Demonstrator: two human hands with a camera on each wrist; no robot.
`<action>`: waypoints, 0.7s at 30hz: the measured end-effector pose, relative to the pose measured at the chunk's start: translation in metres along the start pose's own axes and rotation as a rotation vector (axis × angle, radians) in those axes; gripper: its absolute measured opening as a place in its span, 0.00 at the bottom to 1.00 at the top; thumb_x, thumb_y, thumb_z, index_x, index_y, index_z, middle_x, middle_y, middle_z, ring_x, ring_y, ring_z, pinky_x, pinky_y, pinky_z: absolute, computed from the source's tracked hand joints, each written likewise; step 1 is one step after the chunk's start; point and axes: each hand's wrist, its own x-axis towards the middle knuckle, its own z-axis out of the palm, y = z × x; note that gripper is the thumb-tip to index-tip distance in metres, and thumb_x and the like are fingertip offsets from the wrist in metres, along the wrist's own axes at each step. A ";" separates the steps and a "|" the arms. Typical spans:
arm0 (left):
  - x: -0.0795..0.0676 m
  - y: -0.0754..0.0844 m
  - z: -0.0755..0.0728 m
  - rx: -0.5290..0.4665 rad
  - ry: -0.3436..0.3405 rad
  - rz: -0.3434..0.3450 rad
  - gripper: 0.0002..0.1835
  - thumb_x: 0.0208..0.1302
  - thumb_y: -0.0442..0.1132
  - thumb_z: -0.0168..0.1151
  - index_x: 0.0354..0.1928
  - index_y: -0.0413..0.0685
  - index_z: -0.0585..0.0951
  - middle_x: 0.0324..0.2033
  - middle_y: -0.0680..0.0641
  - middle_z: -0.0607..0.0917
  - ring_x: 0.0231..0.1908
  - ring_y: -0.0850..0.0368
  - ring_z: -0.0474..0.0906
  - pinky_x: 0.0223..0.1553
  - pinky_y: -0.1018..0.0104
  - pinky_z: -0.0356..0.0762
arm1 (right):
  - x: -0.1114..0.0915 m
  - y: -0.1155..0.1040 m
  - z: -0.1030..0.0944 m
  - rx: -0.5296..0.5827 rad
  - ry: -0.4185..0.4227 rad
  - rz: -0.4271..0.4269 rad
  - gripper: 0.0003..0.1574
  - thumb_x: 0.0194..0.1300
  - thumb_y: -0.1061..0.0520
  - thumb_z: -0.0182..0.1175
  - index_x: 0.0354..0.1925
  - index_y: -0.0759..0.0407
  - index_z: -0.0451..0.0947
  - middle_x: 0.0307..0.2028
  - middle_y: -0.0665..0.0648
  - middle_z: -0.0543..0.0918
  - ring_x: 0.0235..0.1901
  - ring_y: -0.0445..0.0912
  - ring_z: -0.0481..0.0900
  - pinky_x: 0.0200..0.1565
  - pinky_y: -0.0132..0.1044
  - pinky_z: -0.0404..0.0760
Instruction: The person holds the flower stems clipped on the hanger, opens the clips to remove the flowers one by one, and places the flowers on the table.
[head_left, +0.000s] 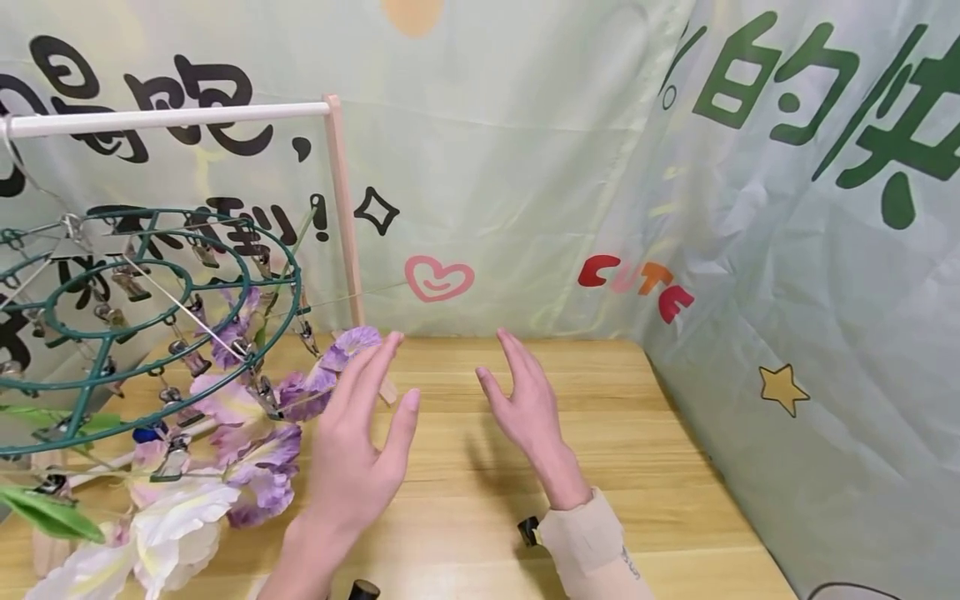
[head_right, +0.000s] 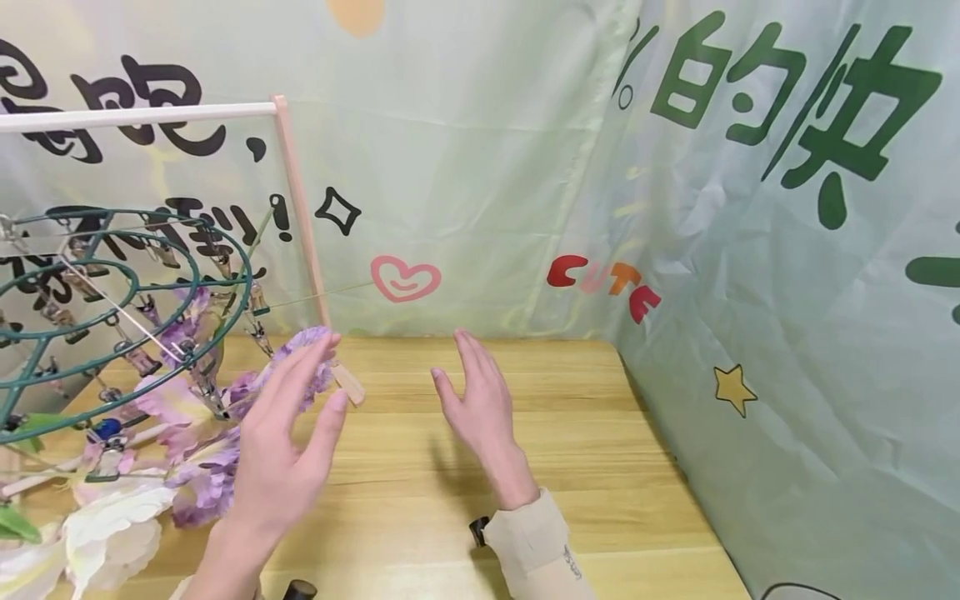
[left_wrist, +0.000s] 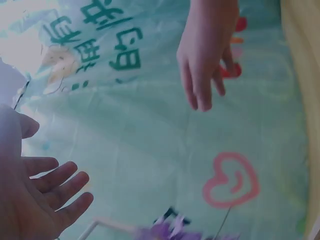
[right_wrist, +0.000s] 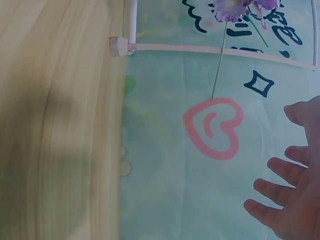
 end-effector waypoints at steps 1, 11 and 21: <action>0.001 -0.001 -0.004 0.001 0.023 0.016 0.29 0.72 0.39 0.61 0.73 0.39 0.71 0.68 0.39 0.77 0.66 0.41 0.74 0.72 0.58 0.68 | 0.001 -0.002 0.001 0.007 -0.003 -0.001 0.40 0.77 0.44 0.60 0.79 0.52 0.62 0.76 0.56 0.68 0.74 0.55 0.66 0.72 0.57 0.68; 0.014 -0.007 -0.057 0.115 0.294 0.043 0.32 0.78 0.53 0.57 0.68 0.32 0.75 0.64 0.30 0.78 0.66 0.35 0.73 0.74 0.57 0.65 | 0.012 -0.016 0.014 0.045 -0.031 -0.019 0.41 0.76 0.44 0.61 0.80 0.49 0.61 0.76 0.54 0.68 0.74 0.54 0.66 0.71 0.58 0.69; 0.017 -0.017 -0.105 0.235 0.531 -0.010 0.33 0.74 0.55 0.60 0.65 0.31 0.78 0.62 0.32 0.80 0.66 0.36 0.73 0.74 0.54 0.65 | 0.025 -0.029 0.026 0.099 -0.026 -0.049 0.39 0.76 0.44 0.60 0.79 0.51 0.63 0.75 0.55 0.69 0.74 0.53 0.67 0.72 0.56 0.68</action>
